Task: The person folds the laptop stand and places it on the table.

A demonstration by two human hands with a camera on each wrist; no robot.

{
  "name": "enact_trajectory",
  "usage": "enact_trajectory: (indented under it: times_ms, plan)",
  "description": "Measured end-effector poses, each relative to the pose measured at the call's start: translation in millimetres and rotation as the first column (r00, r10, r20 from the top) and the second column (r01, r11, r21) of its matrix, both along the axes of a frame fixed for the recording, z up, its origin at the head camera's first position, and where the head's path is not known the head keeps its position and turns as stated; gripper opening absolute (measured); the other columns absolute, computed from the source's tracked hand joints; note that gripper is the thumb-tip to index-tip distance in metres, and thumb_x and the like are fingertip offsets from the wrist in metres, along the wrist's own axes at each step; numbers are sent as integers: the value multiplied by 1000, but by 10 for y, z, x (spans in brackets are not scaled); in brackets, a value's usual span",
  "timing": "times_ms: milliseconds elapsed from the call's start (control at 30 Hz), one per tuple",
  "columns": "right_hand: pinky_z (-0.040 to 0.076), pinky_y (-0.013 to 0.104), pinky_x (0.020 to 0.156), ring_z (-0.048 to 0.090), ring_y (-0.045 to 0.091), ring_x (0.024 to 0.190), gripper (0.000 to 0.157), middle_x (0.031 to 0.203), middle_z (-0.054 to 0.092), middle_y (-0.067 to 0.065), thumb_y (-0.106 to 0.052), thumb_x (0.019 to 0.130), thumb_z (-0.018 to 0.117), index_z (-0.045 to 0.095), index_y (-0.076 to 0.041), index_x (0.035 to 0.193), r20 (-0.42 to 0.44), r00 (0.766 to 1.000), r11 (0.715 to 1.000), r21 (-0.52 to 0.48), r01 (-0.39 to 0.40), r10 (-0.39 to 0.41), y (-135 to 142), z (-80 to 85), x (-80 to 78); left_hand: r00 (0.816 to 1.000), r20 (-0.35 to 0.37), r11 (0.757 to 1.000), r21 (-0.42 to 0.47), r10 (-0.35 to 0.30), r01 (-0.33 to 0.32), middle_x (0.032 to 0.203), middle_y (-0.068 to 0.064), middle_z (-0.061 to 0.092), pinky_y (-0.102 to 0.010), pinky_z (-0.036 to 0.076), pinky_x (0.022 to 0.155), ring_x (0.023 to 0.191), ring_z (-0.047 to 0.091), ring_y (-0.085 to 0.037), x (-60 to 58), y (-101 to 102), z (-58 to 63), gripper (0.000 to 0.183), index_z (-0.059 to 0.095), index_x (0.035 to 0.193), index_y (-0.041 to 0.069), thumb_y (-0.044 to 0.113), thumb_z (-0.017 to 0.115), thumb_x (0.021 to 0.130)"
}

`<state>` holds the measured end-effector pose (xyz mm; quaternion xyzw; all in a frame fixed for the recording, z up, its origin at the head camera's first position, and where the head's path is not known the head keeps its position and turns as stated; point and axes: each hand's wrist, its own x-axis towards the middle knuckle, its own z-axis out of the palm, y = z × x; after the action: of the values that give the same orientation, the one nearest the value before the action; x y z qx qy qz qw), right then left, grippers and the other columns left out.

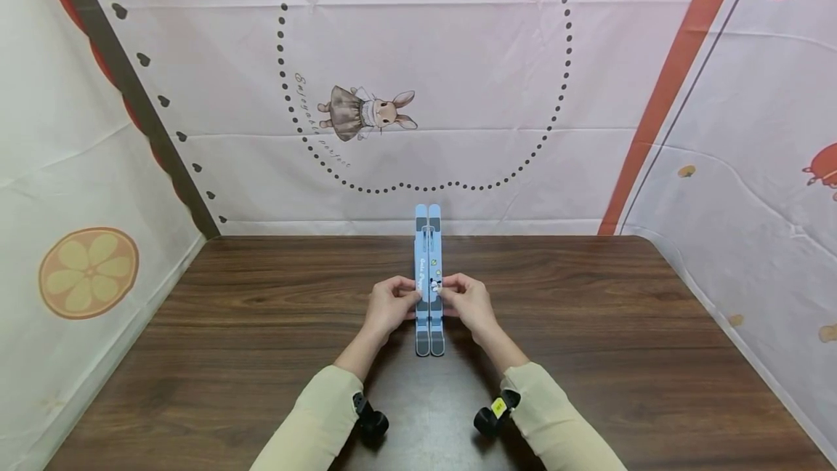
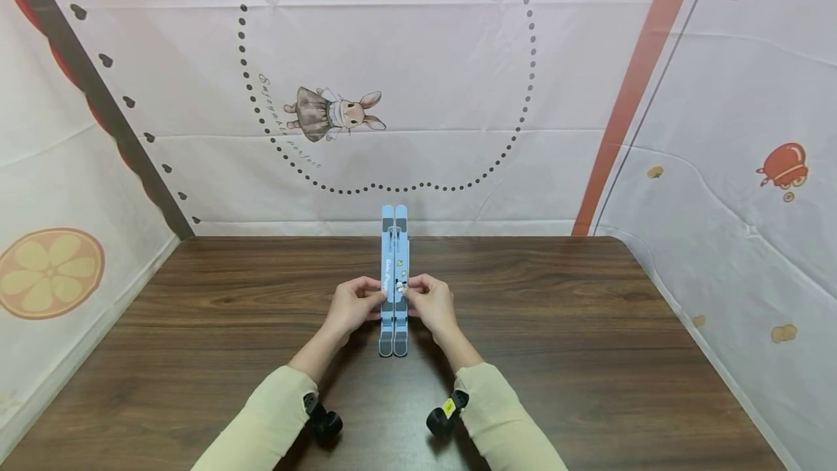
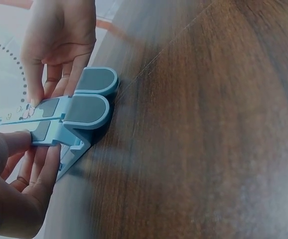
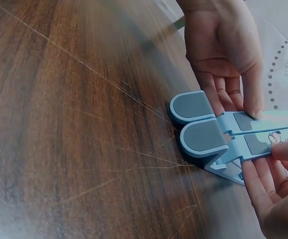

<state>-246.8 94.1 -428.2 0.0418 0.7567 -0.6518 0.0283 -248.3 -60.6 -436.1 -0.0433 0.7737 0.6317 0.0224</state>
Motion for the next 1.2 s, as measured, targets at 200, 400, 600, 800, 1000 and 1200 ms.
enact_trajectory:
  times_ms: [200,400,600,800,1000,1200]
  plan:
    - [56,34,66,61,18,76,11,87,62,9,-4,85,63,65,-3,96,-4,1000,1000,-16,5,-5,-10,-1,-9,1000,-2,1000,-5,1,-1,85,-9,64,-30,56,63,73,63,-16,10,12,21,13,66,95,6,5,65,83]
    - [56,33,65,61,18,76,11,86,61,8,-5,85,62,65,-3,95,-10,1000,1000,-8,5,-5,-8,0,-8,1000,-19,1000,-6,0,0,83,-9,64,-30,56,62,72,64,-17,13,14,21,12,66,94,6,5,65,83]
    - [56,35,67,60,17,74,12,85,61,7,-4,85,62,65,-2,96,-6,1000,1000,-12,-8,8,5,4,-2,999,-42,1000,-11,-12,12,81,-10,64,-30,56,61,71,65,-18,11,10,11,12,66,94,4,4,65,82]
    - [56,38,68,61,17,73,13,84,60,7,-3,84,62,63,0,97,-8,999,999,-11,-37,37,28,14,-19,998,-64,999,-41,-19,16,82,-10,66,-30,56,59,70,67,-19,17,5,4,12,66,95,5,7,65,83]
    - [56,39,68,61,17,72,13,83,60,7,-5,85,62,61,2,97,0,997,997,14,-78,78,44,9,-43,995,-93,993,-118,-17,6,77,-8,66,-28,55,56,63,65,-16,26,-22,-11,15,67,98,7,11,67,83]
    - [56,39,68,62,18,72,12,82,59,6,-4,85,62,61,1,96,16,996,996,-4,-90,90,49,11,-49,991,-133,988,-155,-14,-7,73,-7,66,-28,55,53,60,64,-16,22,-17,-14,16,68,97,5,11,68,82]
